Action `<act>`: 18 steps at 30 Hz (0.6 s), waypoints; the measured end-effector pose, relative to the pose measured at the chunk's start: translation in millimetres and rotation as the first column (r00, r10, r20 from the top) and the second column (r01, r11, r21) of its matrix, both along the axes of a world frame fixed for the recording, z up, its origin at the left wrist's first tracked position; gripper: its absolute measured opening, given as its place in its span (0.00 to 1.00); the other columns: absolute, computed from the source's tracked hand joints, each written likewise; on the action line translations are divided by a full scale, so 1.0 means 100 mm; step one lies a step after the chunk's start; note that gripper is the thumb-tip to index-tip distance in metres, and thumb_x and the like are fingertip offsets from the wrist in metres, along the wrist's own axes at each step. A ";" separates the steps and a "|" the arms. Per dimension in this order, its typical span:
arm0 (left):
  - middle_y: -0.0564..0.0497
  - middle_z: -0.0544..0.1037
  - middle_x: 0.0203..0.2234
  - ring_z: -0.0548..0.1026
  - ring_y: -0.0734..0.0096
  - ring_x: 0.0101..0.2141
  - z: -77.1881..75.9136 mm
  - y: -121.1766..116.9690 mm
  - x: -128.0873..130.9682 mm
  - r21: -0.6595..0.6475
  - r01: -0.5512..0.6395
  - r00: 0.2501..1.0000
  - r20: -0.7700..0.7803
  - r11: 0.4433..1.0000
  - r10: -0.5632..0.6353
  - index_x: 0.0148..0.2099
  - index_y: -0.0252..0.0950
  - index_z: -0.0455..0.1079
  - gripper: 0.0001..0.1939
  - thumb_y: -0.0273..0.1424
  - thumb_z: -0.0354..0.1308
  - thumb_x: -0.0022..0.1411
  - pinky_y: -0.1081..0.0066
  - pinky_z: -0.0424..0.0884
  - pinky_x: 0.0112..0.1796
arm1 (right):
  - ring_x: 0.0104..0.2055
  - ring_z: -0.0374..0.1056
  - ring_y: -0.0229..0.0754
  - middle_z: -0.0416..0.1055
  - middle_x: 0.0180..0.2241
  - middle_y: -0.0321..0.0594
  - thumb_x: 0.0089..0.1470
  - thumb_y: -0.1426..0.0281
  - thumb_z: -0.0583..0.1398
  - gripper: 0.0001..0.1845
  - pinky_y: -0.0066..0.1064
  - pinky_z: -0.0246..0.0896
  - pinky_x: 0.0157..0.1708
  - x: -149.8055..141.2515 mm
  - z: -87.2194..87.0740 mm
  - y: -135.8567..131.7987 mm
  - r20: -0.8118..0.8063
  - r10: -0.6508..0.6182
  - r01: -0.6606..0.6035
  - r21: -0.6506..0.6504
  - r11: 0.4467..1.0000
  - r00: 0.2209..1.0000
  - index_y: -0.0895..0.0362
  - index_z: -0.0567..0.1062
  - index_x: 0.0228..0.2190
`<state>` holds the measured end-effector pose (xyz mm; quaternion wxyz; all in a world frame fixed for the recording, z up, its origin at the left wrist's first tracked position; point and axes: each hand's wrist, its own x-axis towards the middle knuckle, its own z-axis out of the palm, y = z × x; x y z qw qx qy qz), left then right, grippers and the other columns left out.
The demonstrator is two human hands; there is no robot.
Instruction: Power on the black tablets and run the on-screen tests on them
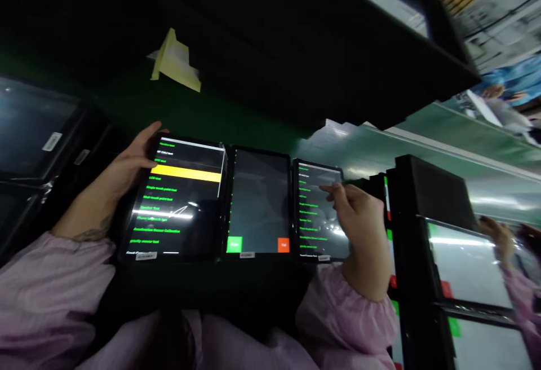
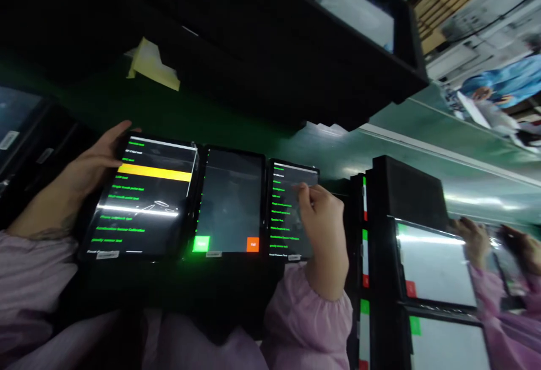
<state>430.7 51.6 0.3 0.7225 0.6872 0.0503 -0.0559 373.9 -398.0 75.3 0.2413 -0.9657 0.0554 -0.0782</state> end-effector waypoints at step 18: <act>0.42 0.81 0.53 0.74 0.47 0.59 0.40 -0.05 -0.73 -0.035 -0.432 0.894 0.117 0.901 0.433 0.56 0.33 0.75 0.27 0.29 0.67 0.52 0.41 0.59 0.67 | 0.28 0.72 0.46 0.67 0.18 0.42 0.58 0.51 0.51 0.26 0.31 0.52 0.24 -0.04 0.11 -0.05 0.028 -0.031 0.028 0.104 0.994 0.999 0.51 0.63 0.15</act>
